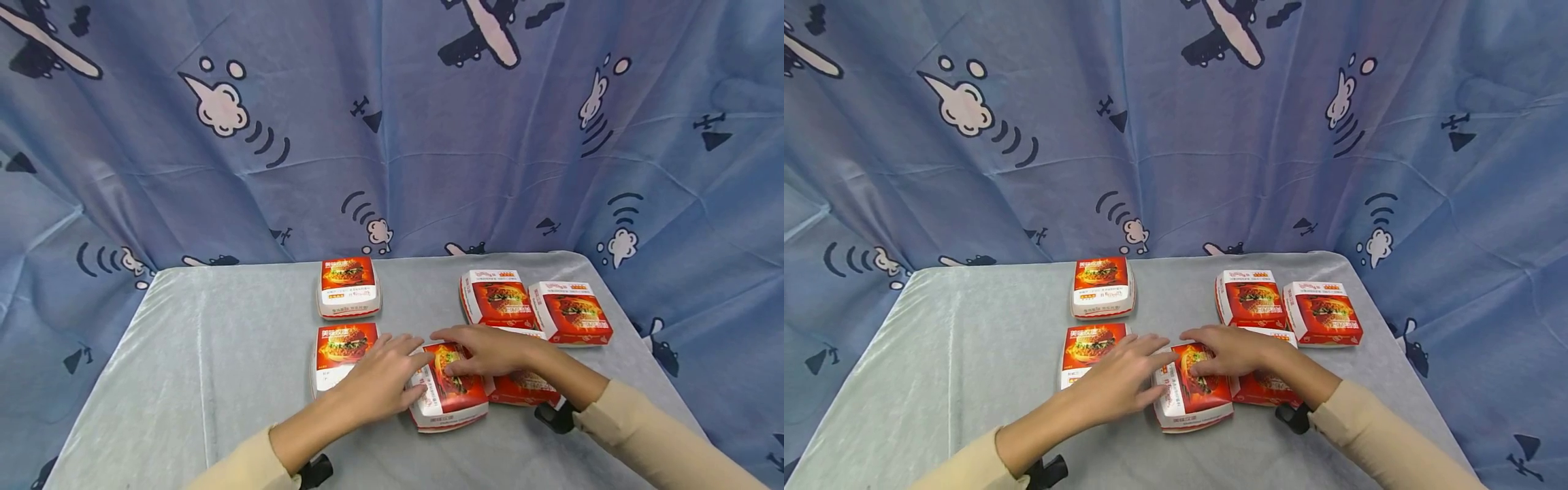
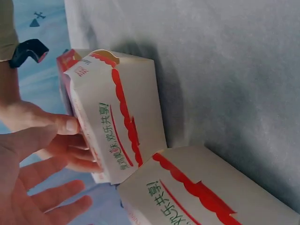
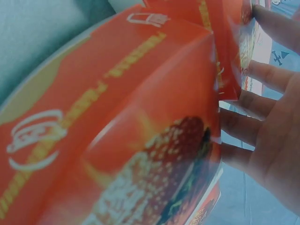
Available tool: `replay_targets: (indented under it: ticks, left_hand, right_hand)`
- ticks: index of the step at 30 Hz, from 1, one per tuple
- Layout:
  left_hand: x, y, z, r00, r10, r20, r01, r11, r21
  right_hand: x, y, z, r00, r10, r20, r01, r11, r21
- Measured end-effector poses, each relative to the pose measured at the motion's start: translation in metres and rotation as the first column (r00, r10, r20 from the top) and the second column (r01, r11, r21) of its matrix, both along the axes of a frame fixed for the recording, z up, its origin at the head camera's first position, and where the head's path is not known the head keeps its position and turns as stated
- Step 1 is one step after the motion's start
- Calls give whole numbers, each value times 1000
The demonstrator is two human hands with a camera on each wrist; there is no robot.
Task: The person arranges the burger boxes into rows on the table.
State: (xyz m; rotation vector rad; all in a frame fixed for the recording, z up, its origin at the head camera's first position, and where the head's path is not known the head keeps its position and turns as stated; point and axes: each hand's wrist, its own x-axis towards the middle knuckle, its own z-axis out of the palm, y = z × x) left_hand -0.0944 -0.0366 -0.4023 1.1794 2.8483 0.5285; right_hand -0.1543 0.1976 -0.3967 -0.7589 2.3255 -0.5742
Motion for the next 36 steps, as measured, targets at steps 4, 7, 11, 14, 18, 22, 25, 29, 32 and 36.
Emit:
replay_targets:
  ticks: [4, 7, 11, 14, 18, 22, 25, 29, 32, 36]
  left_hand:
    - [-3, 3, -7, 1000, 5, 27, -4, 998, -55]
    - [-5, 6, -13, 999, 24, 22, -23, 998, -65]
    - [-6, 8, -18, 999, 43, 21, -41, 995, -87]
    - [-6, 9, -20, 999, 47, 14, -46, 993, -105]
    - [-5, 9, -21, 998, 55, -27, -57, 992, -112]
    - [-5, 10, -22, 992, 66, -103, -78, 990, -114]
    - [-4, 11, -22, 984, 77, -158, -96, 988, -118]
    - [-4, 12, -22, 977, 96, -190, -121, 985, -126]
    - [-3, 12, -23, 976, 111, -185, -136, 983, -126]
    - [-4, 13, -23, 977, 117, -177, -139, 983, -118]
  right_hand:
    - [-1, -1, 0, 1000, 11, -2, -11, 1000, -10]
    - [-1, -1, -2, 999, 27, -27, -27, 1000, -14]
    - [-1, 0, -5, 997, 39, -62, -40, 999, -20]
    - [-1, 0, -7, 996, 39, -79, -42, 999, -26]
    - [3, 0, -5, 992, 13, -129, -13, 1000, 0]
    - [9, 0, -1, 979, -32, -202, 47, 997, 68]
    - [11, 1, 2, 972, -44, -232, 66, 994, 88]
    - [14, 4, 3, 973, -50, -224, 67, 995, 70]
    - [14, 6, 2, 976, -57, -212, 71, 996, 58]
    - [12, 6, 0, 980, -53, -191, 60, 998, 35]
